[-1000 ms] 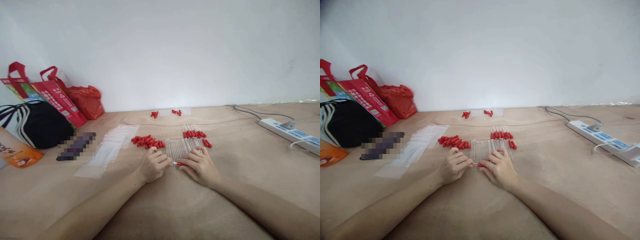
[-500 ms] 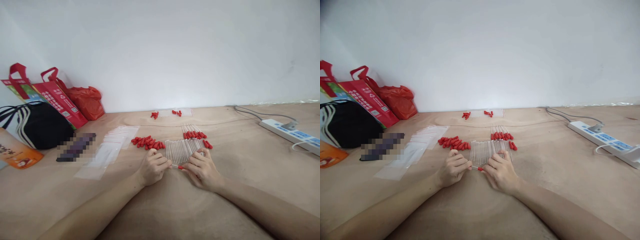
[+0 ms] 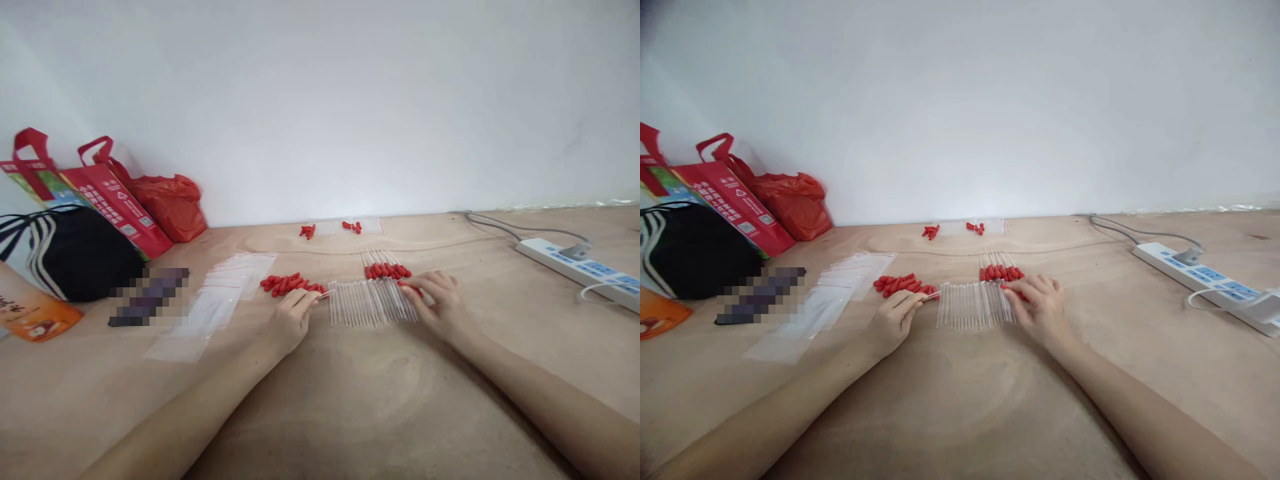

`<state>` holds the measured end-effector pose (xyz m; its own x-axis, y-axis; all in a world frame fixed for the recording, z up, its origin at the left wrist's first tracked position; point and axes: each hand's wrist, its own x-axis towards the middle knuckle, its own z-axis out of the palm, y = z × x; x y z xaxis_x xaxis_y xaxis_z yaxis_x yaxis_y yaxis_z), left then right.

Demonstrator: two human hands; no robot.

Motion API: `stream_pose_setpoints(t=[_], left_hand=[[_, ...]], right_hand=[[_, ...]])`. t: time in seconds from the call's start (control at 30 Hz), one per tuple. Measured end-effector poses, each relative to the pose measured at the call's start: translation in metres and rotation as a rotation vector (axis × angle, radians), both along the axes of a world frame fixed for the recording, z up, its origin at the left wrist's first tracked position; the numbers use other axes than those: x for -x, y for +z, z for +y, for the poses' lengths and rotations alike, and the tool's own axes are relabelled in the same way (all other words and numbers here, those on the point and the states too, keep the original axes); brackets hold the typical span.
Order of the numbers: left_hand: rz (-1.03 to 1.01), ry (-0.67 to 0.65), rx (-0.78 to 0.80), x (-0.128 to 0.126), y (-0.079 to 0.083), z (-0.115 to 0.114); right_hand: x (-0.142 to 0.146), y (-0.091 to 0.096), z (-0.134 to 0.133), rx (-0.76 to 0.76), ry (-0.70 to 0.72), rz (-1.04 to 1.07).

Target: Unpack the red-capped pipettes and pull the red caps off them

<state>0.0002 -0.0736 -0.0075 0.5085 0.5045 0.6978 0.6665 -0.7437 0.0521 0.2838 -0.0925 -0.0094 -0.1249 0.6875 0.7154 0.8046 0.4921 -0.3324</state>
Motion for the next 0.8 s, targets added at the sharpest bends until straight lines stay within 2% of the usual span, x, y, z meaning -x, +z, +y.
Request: stream_pose_setpoints(t=[0.13,0.27,0.4,0.57,0.8], left_hand=[[-0.005,-0.004,-0.01,-0.008,-0.003,0.005],[-0.089,-0.033,-0.098,-0.018,-0.005,0.008],[-0.044,-0.038,-0.193,-0.022,-0.007,0.012],[0.062,-0.108,-0.222,-0.026,-0.008,0.016],[0.082,-0.21,-0.083,-0.031,-0.008,0.016]], right_hand=[[-0.024,-0.003,0.025,0.213,-0.13,0.189],[-0.035,-0.002,0.033,0.391,-0.274,0.226],[-0.039,-0.001,0.035,0.489,-0.367,0.221],[-0.04,-0.002,0.037,0.597,-0.315,0.218],[-0.037,0.001,0.035,0.655,-0.266,0.206]])
